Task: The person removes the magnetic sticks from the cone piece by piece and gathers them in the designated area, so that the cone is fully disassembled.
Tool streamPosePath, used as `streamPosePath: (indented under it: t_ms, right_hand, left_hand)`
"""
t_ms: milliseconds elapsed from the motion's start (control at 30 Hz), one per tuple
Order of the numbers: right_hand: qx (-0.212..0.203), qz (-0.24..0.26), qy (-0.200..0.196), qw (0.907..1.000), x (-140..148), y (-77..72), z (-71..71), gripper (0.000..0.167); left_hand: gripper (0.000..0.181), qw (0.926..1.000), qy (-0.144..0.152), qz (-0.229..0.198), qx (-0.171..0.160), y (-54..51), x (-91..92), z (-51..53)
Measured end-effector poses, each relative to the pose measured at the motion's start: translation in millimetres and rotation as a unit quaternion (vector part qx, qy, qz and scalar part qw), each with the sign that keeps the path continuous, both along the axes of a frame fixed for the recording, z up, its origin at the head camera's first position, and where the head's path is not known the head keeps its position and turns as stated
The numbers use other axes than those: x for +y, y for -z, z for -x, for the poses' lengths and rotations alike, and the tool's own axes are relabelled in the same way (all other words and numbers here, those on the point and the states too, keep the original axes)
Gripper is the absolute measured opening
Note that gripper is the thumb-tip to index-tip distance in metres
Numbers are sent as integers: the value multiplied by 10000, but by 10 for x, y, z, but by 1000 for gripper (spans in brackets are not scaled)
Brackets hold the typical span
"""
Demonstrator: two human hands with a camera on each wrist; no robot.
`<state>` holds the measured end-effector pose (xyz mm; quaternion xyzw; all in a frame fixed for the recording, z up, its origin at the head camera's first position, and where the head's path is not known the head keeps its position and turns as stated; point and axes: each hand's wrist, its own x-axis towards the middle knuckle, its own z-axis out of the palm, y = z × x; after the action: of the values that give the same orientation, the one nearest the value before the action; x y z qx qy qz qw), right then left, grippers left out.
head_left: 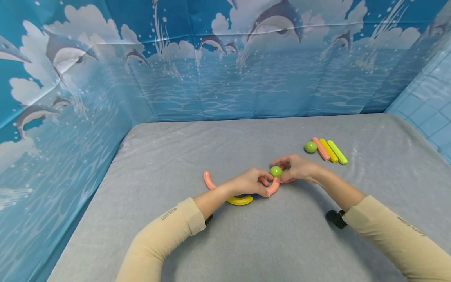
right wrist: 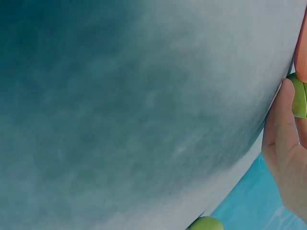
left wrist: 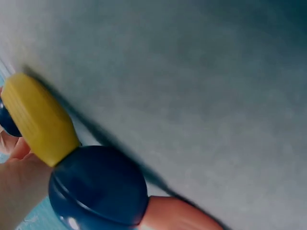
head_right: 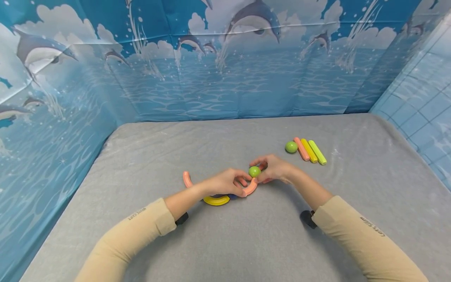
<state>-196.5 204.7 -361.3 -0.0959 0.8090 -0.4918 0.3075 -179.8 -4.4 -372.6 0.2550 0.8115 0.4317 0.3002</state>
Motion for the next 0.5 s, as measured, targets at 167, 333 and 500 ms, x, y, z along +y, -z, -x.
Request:
streamPosePath:
  t_ms: [167,333,500]
  right_hand:
    - [111,-114,-30,9999,0,7,9,58]
    - [184,-194,38,9996,1,15,19,55]
    - [389,-277,110,9988,-12,20,18,49]
  left_hand:
    - [49,9999,-1,105,-57,16,9,-1]
    - [50,9998,26,123,-160,24,0,6]
    - [50,9998,39,30,-208,40,0,14]
